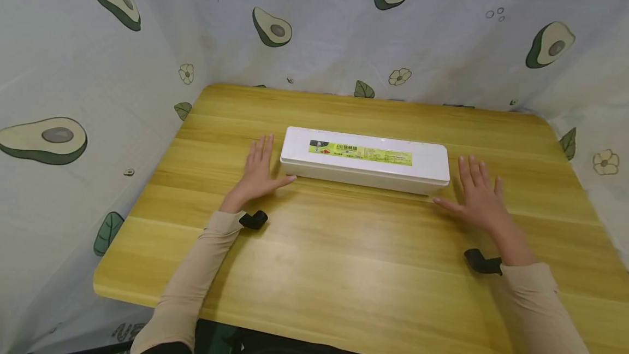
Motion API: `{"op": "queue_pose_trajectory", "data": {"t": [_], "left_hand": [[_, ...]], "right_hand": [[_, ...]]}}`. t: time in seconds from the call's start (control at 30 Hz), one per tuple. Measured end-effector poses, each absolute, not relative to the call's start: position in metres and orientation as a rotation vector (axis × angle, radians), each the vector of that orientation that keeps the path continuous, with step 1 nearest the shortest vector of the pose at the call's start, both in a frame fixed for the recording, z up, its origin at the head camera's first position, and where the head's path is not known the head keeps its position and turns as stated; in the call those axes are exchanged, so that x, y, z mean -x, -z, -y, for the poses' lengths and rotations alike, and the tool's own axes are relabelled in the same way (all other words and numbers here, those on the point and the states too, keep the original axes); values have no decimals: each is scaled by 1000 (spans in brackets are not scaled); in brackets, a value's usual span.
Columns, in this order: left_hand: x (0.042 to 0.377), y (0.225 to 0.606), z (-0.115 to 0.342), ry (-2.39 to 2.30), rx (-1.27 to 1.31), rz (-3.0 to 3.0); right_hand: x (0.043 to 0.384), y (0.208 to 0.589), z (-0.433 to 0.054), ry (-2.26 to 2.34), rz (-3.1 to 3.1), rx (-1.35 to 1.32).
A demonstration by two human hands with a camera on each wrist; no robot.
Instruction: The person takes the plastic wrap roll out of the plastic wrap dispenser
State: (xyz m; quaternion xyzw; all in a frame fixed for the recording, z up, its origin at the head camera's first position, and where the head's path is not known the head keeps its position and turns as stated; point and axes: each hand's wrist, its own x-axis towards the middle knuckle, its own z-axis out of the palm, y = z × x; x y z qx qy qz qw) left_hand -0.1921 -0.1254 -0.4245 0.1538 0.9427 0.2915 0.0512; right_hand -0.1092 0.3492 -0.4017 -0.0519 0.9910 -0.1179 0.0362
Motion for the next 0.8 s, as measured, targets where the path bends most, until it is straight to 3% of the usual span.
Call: {"op": "queue_pose_trajectory", "data": {"t": [0.8], "left_hand": [[214,439,105,-1674,-346,-2556]], "right_hand": [[105,391,-353,367,-3061,181]]}}
